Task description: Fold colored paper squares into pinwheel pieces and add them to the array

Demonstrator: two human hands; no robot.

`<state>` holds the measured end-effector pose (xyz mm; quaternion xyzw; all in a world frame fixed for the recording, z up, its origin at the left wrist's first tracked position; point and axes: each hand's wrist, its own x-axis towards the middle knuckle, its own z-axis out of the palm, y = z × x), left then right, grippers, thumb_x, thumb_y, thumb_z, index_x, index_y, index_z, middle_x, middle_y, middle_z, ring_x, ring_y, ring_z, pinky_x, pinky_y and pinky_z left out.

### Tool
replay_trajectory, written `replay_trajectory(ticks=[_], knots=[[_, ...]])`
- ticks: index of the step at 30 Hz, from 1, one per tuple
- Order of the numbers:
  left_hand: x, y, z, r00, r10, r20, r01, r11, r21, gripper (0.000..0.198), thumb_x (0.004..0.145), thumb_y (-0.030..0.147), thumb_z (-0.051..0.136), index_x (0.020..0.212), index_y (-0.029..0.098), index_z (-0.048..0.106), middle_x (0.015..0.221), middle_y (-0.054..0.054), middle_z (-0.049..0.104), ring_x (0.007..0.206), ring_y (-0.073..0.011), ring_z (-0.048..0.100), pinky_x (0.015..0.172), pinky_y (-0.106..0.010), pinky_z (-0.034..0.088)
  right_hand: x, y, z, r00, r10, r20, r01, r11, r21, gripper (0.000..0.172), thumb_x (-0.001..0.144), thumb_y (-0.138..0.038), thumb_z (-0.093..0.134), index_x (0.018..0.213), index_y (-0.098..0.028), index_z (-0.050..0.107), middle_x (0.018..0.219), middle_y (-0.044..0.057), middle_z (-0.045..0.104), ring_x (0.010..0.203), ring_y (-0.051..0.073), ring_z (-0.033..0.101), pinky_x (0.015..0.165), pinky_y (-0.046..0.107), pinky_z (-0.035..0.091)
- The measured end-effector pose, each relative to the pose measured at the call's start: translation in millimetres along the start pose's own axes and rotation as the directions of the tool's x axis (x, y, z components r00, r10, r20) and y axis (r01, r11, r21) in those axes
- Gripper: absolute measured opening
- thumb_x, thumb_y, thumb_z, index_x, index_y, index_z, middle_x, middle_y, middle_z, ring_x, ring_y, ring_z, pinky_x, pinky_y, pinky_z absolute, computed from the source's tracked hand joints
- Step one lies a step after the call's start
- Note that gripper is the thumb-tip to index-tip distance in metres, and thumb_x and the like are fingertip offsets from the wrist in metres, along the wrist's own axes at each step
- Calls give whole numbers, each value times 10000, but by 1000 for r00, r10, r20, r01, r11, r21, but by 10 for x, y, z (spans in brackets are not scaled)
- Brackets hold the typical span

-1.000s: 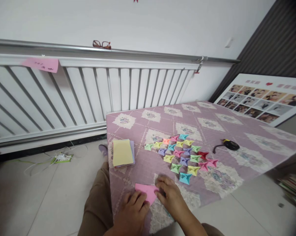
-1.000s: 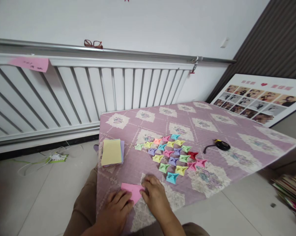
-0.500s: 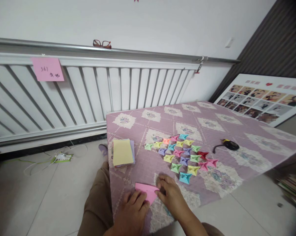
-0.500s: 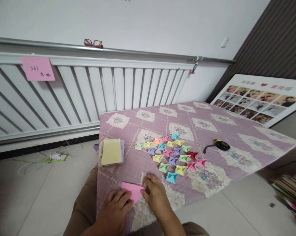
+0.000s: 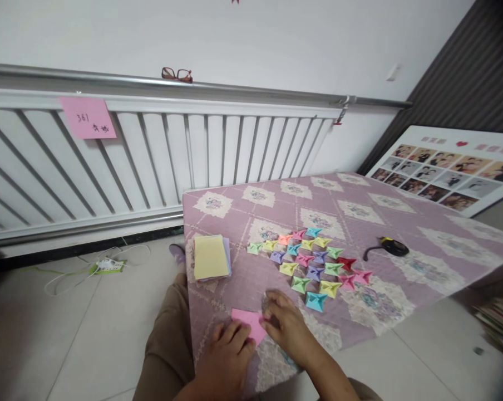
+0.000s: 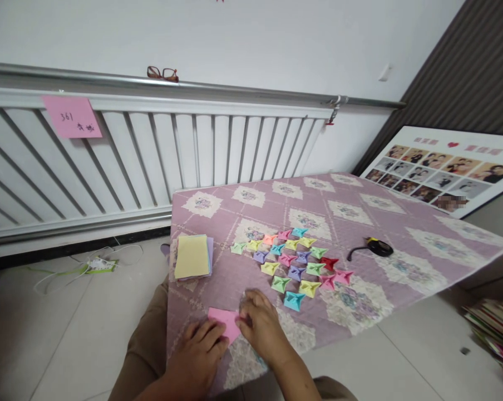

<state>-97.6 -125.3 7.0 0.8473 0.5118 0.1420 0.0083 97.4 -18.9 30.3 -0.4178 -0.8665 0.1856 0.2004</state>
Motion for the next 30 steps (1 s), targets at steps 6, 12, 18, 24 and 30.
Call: replay_trajectory(ticks=[6,12,18,24,30], knots=[[-7,3,62,1000,-24,-10,24,1000,-9,284,937,311,452,1190,247,566,1319,-9,567,1187,-221,438,962,-369,275,91,-50,-25,999,-11,37,12,1000,-4,103,727,-127,595,683,-220,587,1161,93,633,1223,269,502,1026,450,376],[-12,7,57,999,-37,-16,37,999,-29,298,915,291,479,1198,249,563,1329,-4,557,1187,-219,441,966,-369,295,-28,53,-9,998,-4,-63,2,1000,-30,126,799,-226,589,908,-213,650,1205,127,606,1197,283,519,996,466,414],[10,17,-34,999,-42,32,43,998,-42,310,900,263,486,1196,242,574,1312,-20,572,1179,-230,453,967,-378,304,-91,44,22,998,23,-59,-24,999,-28,128,762,-231,631,889,-229,649,1205,104,607,1213,286,503,1009,460,400],[12,6,-15,999,-29,32,31,998,-45,323,894,277,509,1211,245,564,1317,-22,565,1177,-225,453,962,-366,297,-74,21,43,995,93,-35,-94,996,-14,67,724,-177,642,766,-226,622,1210,90,606,1215,286,501,982,453,399],[-5,-7,81,999,-32,-12,32,999,-36,296,917,320,493,1195,255,571,1314,-14,567,1186,-223,444,972,-367,283,-85,79,61,997,24,-71,-24,1000,7,96,730,-134,609,727,-226,583,1198,78,610,1214,274,497,971,443,395]])
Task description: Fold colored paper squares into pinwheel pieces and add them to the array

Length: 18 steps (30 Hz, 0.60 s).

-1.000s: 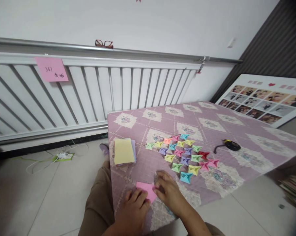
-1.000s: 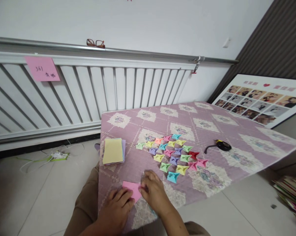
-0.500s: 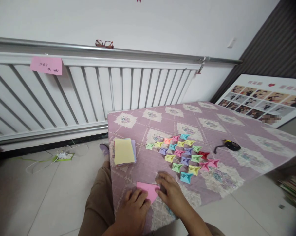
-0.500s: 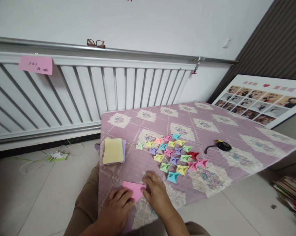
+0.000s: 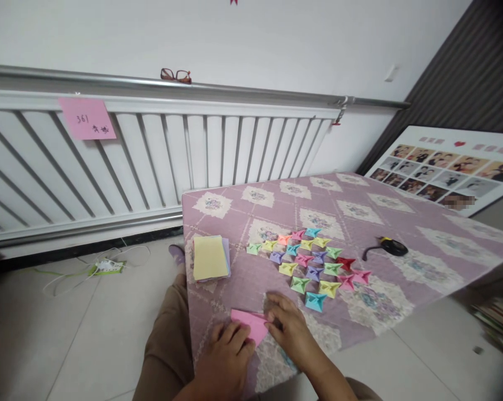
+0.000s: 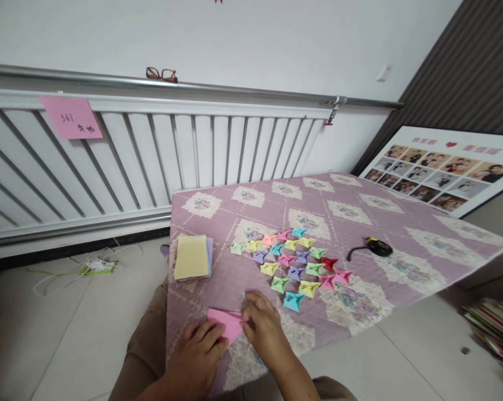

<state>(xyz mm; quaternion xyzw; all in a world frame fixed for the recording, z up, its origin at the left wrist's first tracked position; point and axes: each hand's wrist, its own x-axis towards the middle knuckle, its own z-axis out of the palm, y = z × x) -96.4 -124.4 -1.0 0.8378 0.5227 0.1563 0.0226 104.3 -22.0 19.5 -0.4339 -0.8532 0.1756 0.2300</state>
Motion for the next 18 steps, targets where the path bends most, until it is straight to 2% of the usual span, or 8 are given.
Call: replay_trajectory(ticks=[4,7,9,14,18], knots=[[-10,9,21,1000,-6,-29,5,1000,-10,296,912,344,505,1184,253,579,1298,-16,577,1179,-229,450,972,-370,285,11,-87,-67,999,-51,16,51,998,-48,119,730,-115,606,736,-231,580,1091,62,642,1102,261,551,912,416,401],[-3,16,-14,1000,-3,-4,3,1000,-7,294,911,304,498,1189,248,577,1302,-17,572,1173,-227,451,962,-372,289,41,-211,-117,996,-31,83,40,994,-105,129,752,-101,581,732,-228,571,864,25,656,887,216,588,811,367,400],[2,14,-29,1000,0,10,0,1000,-2,303,908,282,495,1198,247,575,1300,-18,571,1166,-224,452,957,-370,292,68,-285,-127,993,-6,119,22,991,-134,127,766,-107,569,729,-228,566,763,1,641,813,201,581,787,357,383],[-15,3,30,1000,-5,-30,5,1000,-2,299,920,308,486,1201,254,572,1287,-18,575,1186,-224,440,975,-372,283,144,-375,-80,987,22,156,-3,993,-122,105,785,-177,607,856,-253,612,850,-5,689,878,207,601,927,427,304],[-31,9,80,998,-18,-66,18,1000,-2,280,925,333,487,1176,256,582,1270,-39,573,1173,-224,454,972,-378,282,195,-386,-14,981,18,192,10,990,-144,125,770,-186,640,869,-262,625,878,-7,690,902,205,598,949,433,270]])
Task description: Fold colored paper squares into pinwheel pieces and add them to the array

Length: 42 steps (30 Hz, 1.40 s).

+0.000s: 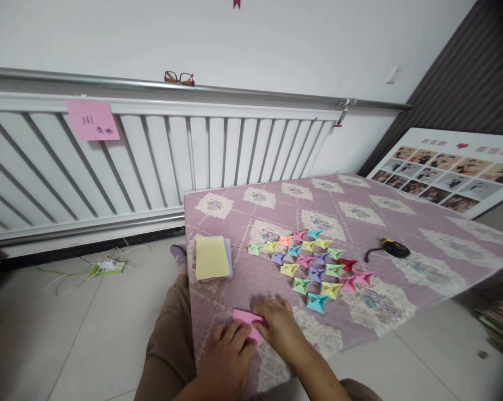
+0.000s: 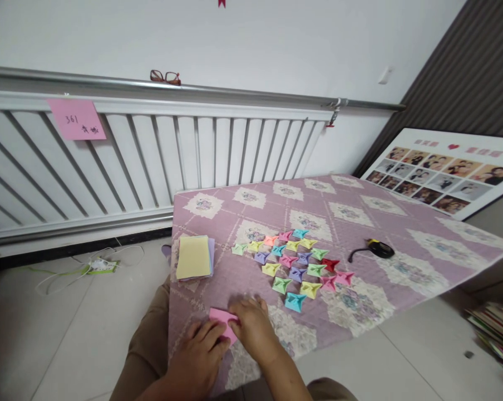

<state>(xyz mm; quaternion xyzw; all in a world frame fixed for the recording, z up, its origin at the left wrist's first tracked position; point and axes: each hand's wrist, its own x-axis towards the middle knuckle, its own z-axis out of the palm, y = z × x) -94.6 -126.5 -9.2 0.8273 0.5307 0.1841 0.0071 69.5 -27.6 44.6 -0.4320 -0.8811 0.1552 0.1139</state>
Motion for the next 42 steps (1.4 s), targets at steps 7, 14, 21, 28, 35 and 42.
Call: replay_trajectory(ticks=[7,14,21,28,35,42], knots=[[49,4,-84,997,-44,58,47,998,-51,265,900,286,513,1150,265,598,1138,-38,599,1116,-205,488,1010,-372,284,-4,-16,71,1000,-6,19,7,999,-32,73,797,-181,617,767,-247,627,824,-11,661,860,184,579,927,398,281],[75,-56,-133,985,-171,17,171,974,-147,247,855,147,500,1041,250,626,1060,-12,637,1003,-190,539,930,-342,382,-65,-5,131,998,-54,-28,51,995,-81,64,832,-188,615,794,-238,625,838,6,652,863,189,566,882,363,308],[343,-216,-263,965,-262,17,262,953,-156,207,882,167,503,1042,246,609,1075,-23,595,1025,-212,509,947,-391,380,-84,-10,161,996,-77,-53,71,991,-112,71,848,-189,615,794,-233,627,831,19,652,863,202,566,891,384,322],[419,-296,-278,974,-109,198,109,994,11,128,945,205,483,930,210,610,958,-25,590,910,-201,505,837,-370,390,-162,-11,174,987,-108,-123,87,982,-165,78,879,-199,582,828,-236,628,831,22,652,861,206,565,943,412,307],[280,-360,-127,994,22,103,-33,994,100,71,918,191,536,961,201,591,937,-25,588,875,-205,502,823,-369,393,-343,171,321,918,-191,-346,113,966,-234,131,889,-167,564,783,-229,612,727,-13,614,740,168,537,918,384,318],[238,-345,-115,989,50,142,-70,987,144,214,936,199,514,1145,212,555,986,-38,584,896,-196,515,818,-351,422,-494,226,376,911,-180,-371,101,970,-222,178,856,-125,586,964,-253,648,872,-5,686,822,184,587,931,382,329]])
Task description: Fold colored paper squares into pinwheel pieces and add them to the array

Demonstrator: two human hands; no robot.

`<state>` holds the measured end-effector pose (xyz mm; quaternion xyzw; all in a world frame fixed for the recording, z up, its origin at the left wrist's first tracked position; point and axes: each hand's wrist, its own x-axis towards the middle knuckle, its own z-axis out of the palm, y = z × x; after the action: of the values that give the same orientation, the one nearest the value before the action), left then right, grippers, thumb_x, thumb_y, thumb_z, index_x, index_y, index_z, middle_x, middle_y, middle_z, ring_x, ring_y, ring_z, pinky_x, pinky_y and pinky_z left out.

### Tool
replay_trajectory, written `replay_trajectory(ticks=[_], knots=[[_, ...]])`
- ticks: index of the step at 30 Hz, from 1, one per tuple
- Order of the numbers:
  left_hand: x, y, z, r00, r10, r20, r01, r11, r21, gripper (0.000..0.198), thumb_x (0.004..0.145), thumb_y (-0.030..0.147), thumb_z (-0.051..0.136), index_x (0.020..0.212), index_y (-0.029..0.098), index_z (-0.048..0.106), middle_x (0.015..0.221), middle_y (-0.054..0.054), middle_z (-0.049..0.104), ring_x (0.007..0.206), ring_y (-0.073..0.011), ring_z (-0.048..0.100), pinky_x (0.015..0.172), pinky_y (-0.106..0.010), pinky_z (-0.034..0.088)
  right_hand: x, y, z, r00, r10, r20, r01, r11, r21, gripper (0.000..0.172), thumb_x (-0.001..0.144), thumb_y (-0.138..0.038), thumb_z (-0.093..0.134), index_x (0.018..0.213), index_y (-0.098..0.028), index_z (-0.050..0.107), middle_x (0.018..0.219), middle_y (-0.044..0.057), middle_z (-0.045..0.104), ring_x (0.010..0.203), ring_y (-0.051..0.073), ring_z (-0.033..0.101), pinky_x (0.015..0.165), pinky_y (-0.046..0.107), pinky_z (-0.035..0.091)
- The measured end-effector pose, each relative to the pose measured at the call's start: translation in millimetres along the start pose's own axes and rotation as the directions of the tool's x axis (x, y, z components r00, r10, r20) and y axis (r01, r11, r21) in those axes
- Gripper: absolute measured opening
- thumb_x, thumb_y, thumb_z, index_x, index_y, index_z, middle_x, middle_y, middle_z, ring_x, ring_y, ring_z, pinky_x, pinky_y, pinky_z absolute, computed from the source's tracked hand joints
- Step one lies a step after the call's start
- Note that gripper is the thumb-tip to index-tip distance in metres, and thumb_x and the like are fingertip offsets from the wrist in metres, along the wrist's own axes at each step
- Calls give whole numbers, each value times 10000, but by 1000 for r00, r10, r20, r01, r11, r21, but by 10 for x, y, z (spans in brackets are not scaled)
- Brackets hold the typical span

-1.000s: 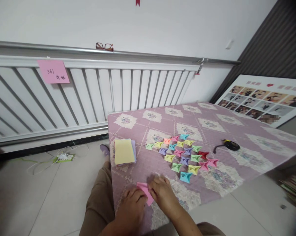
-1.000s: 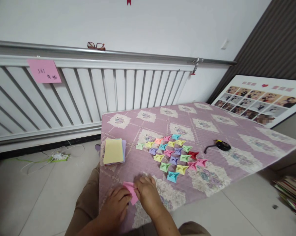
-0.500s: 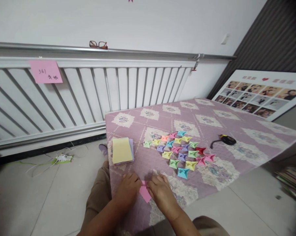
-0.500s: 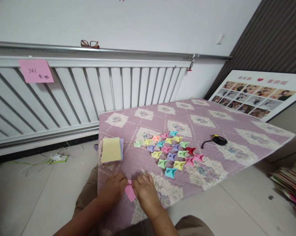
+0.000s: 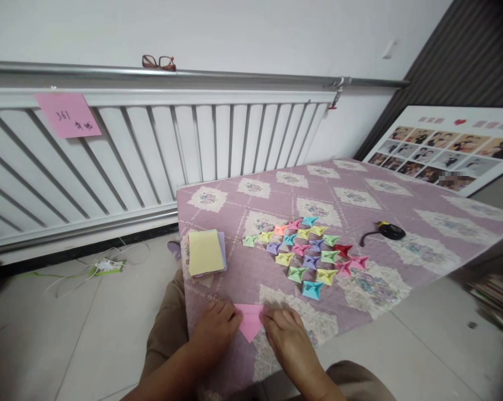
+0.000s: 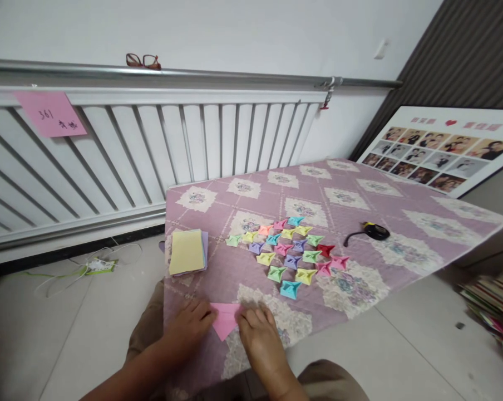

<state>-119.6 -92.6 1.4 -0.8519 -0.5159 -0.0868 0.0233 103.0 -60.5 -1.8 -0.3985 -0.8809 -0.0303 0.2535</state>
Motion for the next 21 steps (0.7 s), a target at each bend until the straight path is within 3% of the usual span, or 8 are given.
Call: replay_trajectory(ticks=[7,13,17,21], knots=[[19,64,-88,998,11,59,-14,999,50,298,935,279,527,1234,284,532,977,-46,574,882,-221,531,762,-367,441,-30,-160,-112,995,73,-70,-74,997,-16,192,935,-250,484,1034,-245,649,987,17,721,952,214,626,955,399,312],[6,64,-72,999,16,34,-17,1000,21,158,935,290,527,1052,251,626,954,-46,584,905,-223,538,780,-371,454,20,-463,56,996,-32,-81,32,999,1,300,957,-191,399,1161,-228,617,1094,13,724,1013,189,646,985,373,324],[-126,15,-7,999,7,-50,-6,1000,13,324,922,214,523,1244,246,537,1111,-74,585,991,-232,525,837,-381,451,-96,-349,83,999,-25,-47,23,999,-31,341,925,-173,436,1226,-240,581,1141,7,712,1042,189,651,964,366,363],[-273,-13,55,992,-86,-92,84,996,-27,381,884,109,501,1247,219,537,1176,-81,582,1049,-237,509,885,-381,440,-224,-162,7,1000,-10,-12,10,999,-32,353,905,-196,467,1239,-257,565,1131,22,714,1046,206,653,919,372,407]])
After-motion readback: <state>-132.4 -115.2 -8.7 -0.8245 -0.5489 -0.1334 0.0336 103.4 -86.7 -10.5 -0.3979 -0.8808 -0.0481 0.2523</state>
